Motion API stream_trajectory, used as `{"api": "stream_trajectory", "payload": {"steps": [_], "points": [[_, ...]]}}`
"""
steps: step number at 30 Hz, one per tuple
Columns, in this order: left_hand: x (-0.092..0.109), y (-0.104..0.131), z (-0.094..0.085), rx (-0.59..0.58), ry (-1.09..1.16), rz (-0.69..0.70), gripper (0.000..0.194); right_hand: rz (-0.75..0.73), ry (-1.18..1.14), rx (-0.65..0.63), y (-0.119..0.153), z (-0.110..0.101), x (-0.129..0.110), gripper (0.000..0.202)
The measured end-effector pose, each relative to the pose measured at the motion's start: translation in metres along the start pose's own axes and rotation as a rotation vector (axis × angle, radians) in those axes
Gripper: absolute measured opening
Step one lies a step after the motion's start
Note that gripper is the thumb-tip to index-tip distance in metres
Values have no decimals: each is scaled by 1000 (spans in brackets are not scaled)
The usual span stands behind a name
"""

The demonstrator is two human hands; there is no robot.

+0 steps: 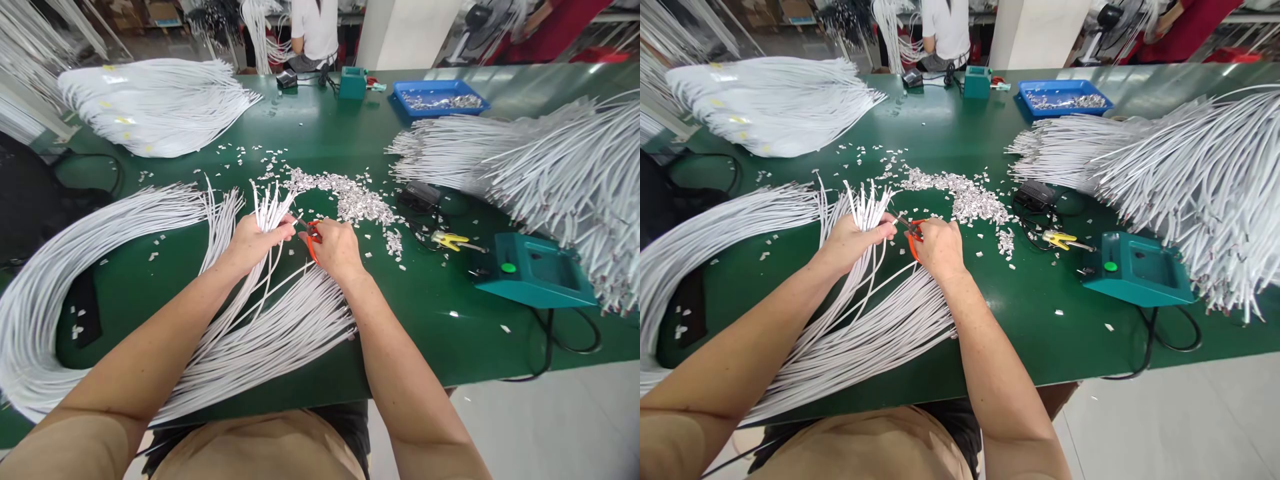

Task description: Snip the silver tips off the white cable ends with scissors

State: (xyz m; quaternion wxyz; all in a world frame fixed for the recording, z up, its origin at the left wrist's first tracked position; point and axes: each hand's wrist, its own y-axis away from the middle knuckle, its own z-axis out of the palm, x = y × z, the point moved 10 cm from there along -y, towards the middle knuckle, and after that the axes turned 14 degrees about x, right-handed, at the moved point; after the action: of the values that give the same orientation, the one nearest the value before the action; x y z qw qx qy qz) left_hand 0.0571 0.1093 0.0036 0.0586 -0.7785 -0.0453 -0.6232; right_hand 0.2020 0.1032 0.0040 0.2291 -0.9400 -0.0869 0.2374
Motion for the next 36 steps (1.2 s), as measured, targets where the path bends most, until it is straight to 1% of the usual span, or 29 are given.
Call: {"api": "stream_trajectory", "payload": {"steps": [2, 4, 6, 8, 10, 12, 13, 15, 20, 23, 26, 29, 32, 33, 34, 36], "points": [[1, 0, 2, -20, 12, 2, 19, 9, -24, 2, 0, 1, 1, 30], [1, 0, 1, -17, 7, 1, 20, 45, -70, -8, 0, 1, 5, 29], [-2, -1, -2, 14, -6, -12, 23, 149, -186, -7, -1, -1, 12, 25], [-6, -3, -6, 49, -27, -24, 26, 309, -413, 34, -1, -6, 21, 20], [-7, -3, -8, 68, -46, -15, 28, 459, -709, 77, -1, -8, 25, 18], [-6, -2, -7, 75, -64, 15, 27, 542, -957, 82, 0, -6, 22, 19], [-5, -2, -6, 76, -75, 29, 27, 567, -1037, 72, 0, -5, 19, 19], [-2, 0, -4, 75, -97, 51, 26, 614, -1121, 57, 2, -1, 16, 18], [3, 4, 0, 81, -110, 61, 22, 722, -1221, 27, 7, 8, 17, 14], [1, 4, 1, 61, -82, 35, 20, 777, -1270, 1, 10, 14, 18, 12], [-8, 4, 7, -25, 14, -68, 19, 825, -1331, -45, 12, 20, 14, 12], [-10, 8, 18, -172, 120, -145, 21, 835, -1372, -49, 13, 21, 9, 12], [-2, 17, 33, -352, 162, -155, 24, 828, -1326, -8, 13, 20, 11, 17], [-1, 19, 34, -378, 159, -155, 25, 828, -1289, 3, 13, 20, 14, 20], [-1, 20, 34, -376, 148, -159, 25, 828, -1238, 19, 14, 20, 18, 22], [-4, 16, 28, -302, 118, -177, 25, 803, -1103, 101, 12, 13, 29, 23]]}}
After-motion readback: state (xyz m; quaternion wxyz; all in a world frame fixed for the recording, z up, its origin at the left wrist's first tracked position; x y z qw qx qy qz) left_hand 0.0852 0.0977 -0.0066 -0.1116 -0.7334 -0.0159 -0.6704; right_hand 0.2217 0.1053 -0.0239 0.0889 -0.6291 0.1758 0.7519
